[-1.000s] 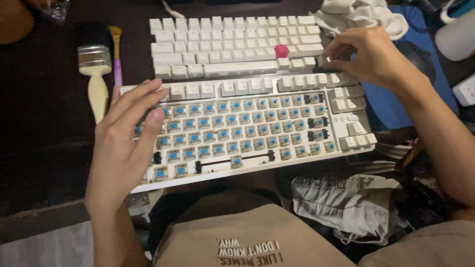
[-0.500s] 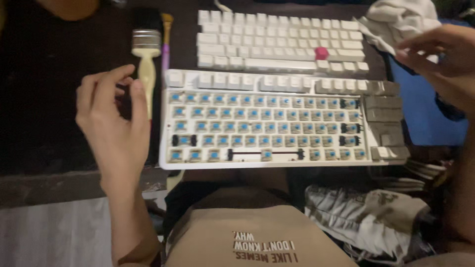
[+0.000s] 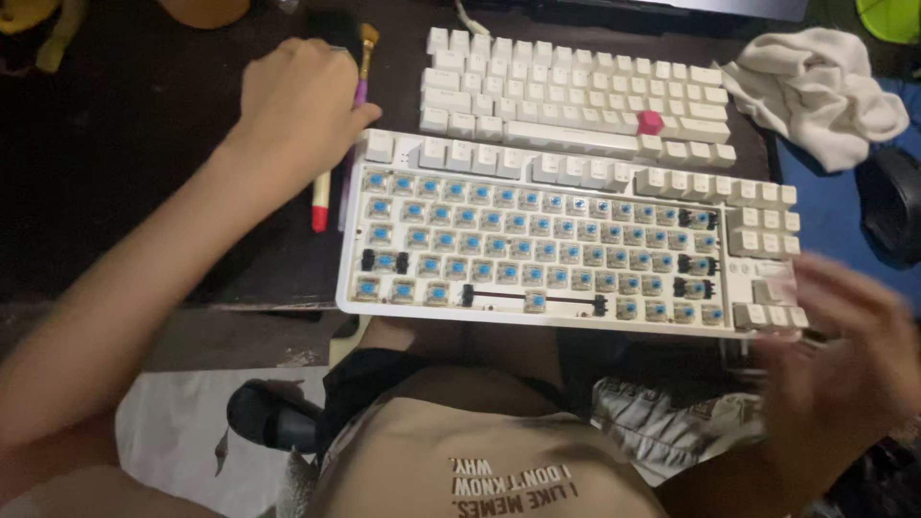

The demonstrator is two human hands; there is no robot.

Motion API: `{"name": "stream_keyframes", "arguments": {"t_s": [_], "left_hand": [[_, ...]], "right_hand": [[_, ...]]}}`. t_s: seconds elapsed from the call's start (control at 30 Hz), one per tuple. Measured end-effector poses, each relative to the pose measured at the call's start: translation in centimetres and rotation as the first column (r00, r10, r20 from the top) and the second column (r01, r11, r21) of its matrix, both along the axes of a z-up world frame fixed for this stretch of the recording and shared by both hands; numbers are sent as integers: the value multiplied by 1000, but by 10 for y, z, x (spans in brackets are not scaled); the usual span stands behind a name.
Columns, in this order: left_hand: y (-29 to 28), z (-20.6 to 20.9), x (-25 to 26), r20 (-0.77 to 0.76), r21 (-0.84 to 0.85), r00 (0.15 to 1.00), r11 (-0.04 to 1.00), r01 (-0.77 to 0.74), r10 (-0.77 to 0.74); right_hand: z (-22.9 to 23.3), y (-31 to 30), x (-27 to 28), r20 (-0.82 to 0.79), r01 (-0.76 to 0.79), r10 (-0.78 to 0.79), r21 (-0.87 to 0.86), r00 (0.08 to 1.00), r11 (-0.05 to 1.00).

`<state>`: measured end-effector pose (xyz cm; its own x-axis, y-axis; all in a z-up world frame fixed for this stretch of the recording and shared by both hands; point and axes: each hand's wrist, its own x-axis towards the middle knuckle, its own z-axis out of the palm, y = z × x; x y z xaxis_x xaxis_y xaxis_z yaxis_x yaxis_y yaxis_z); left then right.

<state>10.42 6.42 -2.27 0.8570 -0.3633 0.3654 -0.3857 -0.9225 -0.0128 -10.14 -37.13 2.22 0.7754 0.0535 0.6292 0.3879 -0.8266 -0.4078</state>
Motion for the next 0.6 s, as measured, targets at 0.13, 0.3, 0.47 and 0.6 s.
{"name": "stream_keyframes", "arguments": {"t_s": [0.13, 0.3, 0.47, 0.6], "left_hand": [[-6, 7, 14, -203, 58, 969, 990, -129, 139], [-8, 45, -6, -282, -27, 941, 979, -201, 185], [-16, 72, -94, -214, -358, 973, 920, -159, 85], [-26, 55, -112, -447, -503, 894, 817, -281, 33]], "right_hand": [[-35, -36, 6, 130, 325, -332, 74, 934, 943], [-86, -37, 22, 171, 351, -347, 8, 922, 936], [-81, -30, 35, 26, 314, -339, 321, 940, 894], [-47, -52, 51, -228, 268, -188, 407, 955, 873]]}}
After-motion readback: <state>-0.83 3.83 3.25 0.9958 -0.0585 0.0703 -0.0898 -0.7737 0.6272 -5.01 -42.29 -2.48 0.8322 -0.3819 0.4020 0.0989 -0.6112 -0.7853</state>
